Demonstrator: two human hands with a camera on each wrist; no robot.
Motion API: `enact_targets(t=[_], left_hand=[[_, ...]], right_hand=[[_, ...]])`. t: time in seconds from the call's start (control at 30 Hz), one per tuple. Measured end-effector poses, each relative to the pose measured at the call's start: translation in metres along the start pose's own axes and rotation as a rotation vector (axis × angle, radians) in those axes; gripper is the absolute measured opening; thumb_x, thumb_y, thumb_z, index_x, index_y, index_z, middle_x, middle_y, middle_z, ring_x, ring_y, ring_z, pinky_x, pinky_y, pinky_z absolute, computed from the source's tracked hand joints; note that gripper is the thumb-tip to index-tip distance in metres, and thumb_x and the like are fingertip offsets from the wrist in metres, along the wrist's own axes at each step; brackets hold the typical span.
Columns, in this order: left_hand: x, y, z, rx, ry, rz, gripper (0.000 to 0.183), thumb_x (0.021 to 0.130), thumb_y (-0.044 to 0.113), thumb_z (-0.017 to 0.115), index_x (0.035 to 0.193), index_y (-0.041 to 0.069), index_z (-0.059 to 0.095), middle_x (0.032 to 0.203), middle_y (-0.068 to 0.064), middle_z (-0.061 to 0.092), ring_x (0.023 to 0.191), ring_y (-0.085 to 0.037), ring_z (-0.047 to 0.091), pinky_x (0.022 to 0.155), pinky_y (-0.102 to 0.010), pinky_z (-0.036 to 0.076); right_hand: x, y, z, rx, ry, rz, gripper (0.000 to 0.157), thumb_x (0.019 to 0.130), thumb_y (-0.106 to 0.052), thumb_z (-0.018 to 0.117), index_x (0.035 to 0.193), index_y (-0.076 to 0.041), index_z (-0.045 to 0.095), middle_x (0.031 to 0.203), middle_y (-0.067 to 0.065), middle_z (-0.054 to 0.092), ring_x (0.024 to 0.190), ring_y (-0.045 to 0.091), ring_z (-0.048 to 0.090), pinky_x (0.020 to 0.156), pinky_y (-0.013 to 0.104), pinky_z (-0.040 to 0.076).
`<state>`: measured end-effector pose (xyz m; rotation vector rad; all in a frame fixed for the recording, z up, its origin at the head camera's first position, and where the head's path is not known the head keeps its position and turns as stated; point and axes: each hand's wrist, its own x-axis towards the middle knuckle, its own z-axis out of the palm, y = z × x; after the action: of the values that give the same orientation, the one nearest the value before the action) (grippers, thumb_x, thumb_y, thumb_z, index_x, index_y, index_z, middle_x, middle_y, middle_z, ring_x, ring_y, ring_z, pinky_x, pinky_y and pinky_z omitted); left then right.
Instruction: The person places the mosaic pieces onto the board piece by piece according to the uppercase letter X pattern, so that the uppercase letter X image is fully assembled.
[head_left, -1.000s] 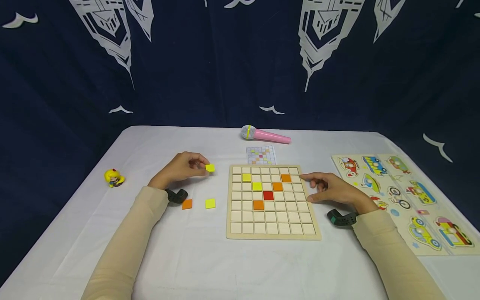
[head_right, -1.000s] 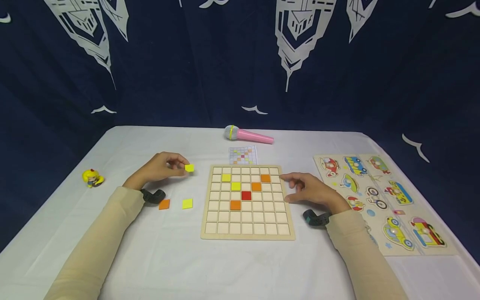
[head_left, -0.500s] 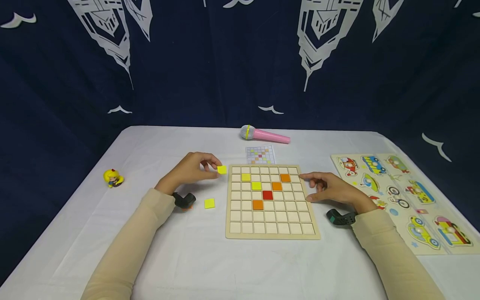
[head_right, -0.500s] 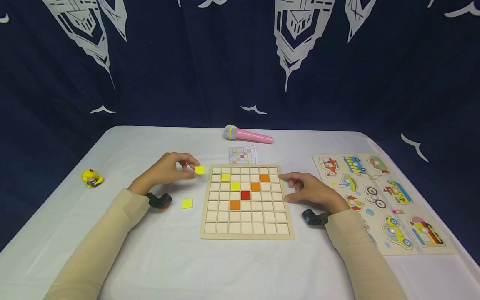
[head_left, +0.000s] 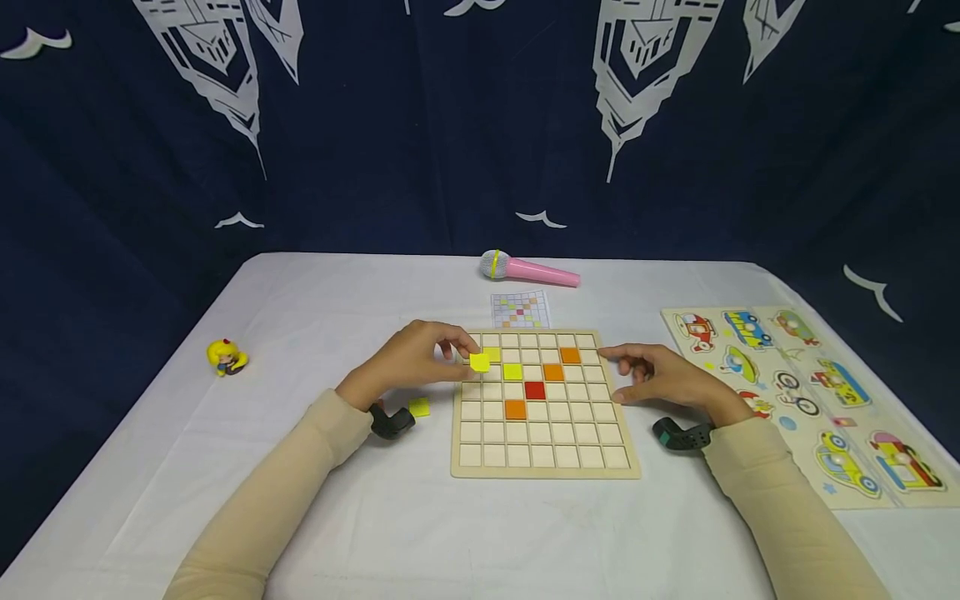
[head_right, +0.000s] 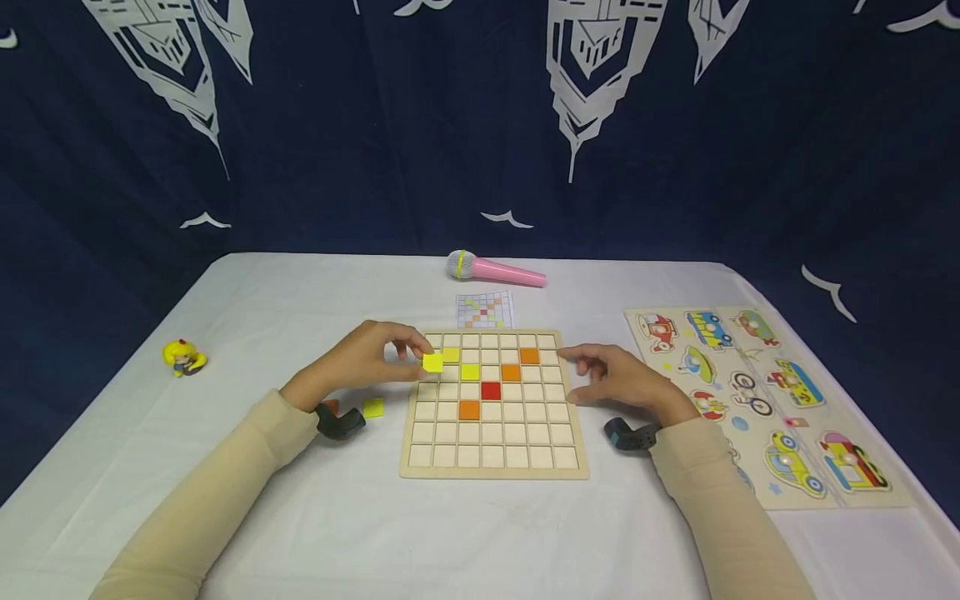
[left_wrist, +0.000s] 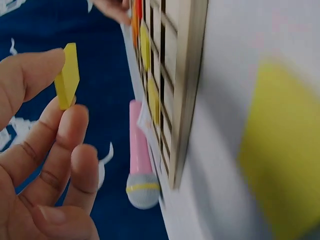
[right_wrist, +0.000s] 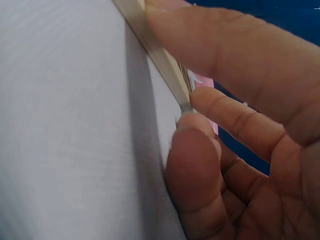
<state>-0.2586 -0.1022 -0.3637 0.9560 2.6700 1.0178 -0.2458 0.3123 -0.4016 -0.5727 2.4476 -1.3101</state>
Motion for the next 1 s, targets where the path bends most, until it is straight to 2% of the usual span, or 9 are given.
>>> enact_targets(t=[0.17, 0.33, 0.57, 0.87, 1.0], left_hand=[[0.003, 0.013, 0.011, 0.038, -0.032, 0.031, 0.029, 0.090, 0.024, 0.088, 0.117, 0.014, 0.079, 0.108, 0.001, 0.076, 0.096, -0.020, 0.066, 0.076, -0.033, 0.049], [0.007, 0.023, 0.021, 0.061, -0.057, 0.061, 0.027, 0.091, 0.026, 0.087, 0.116, 0.018, 0.079, 0.109, 0.005, 0.076, 0.100, -0.020, 0.065, 0.082, -0.033, 0.052], [0.016, 0.038, 0.034, 0.123, -0.082, 0.085, 0.025, 0.091, 0.028, 0.086, 0.114, 0.020, 0.081, 0.103, 0.009, 0.075, 0.095, -0.013, 0.062, 0.085, -0.034, 0.051], [0.030, 0.055, 0.053, 0.226, -0.137, 0.100, 0.025, 0.092, 0.034, 0.088, 0.113, 0.023, 0.081, 0.098, 0.014, 0.074, 0.101, -0.012, 0.062, 0.075, -0.032, 0.051], [0.036, 0.061, 0.061, 0.238, -0.162, 0.102, 0.022, 0.092, 0.032, 0.088, 0.110, 0.021, 0.080, 0.094, 0.015, 0.072, 0.097, -0.010, 0.062, 0.075, -0.033, 0.050]], right_hand=[[0.000, -0.001, 0.000, 0.000, 0.000, 0.002, 0.070, 0.088, -0.001, 0.087, 0.147, 0.015, 0.053, 0.102, 0.010, 0.050, 0.080, 0.016, 0.044, 0.069, 0.027, 0.039], [0.000, -0.003, 0.001, 0.003, 0.001, 0.007, 0.070, 0.088, -0.001, 0.087, 0.147, 0.016, 0.053, 0.102, 0.010, 0.049, 0.080, 0.016, 0.043, 0.069, 0.027, 0.039], [-0.001, -0.005, 0.002, -0.003, 0.004, 0.018, 0.072, 0.087, -0.002, 0.087, 0.148, 0.016, 0.053, 0.102, 0.009, 0.049, 0.080, 0.016, 0.044, 0.069, 0.027, 0.039], [-0.001, -0.003, 0.000, -0.015, 0.005, 0.012, 0.073, 0.088, -0.002, 0.087, 0.149, 0.016, 0.052, 0.102, 0.009, 0.050, 0.079, 0.015, 0.044, 0.068, 0.027, 0.039], [0.000, -0.001, 0.000, -0.016, 0.003, 0.004, 0.073, 0.088, -0.002, 0.087, 0.149, 0.016, 0.052, 0.102, 0.009, 0.050, 0.079, 0.015, 0.044, 0.068, 0.027, 0.039]])
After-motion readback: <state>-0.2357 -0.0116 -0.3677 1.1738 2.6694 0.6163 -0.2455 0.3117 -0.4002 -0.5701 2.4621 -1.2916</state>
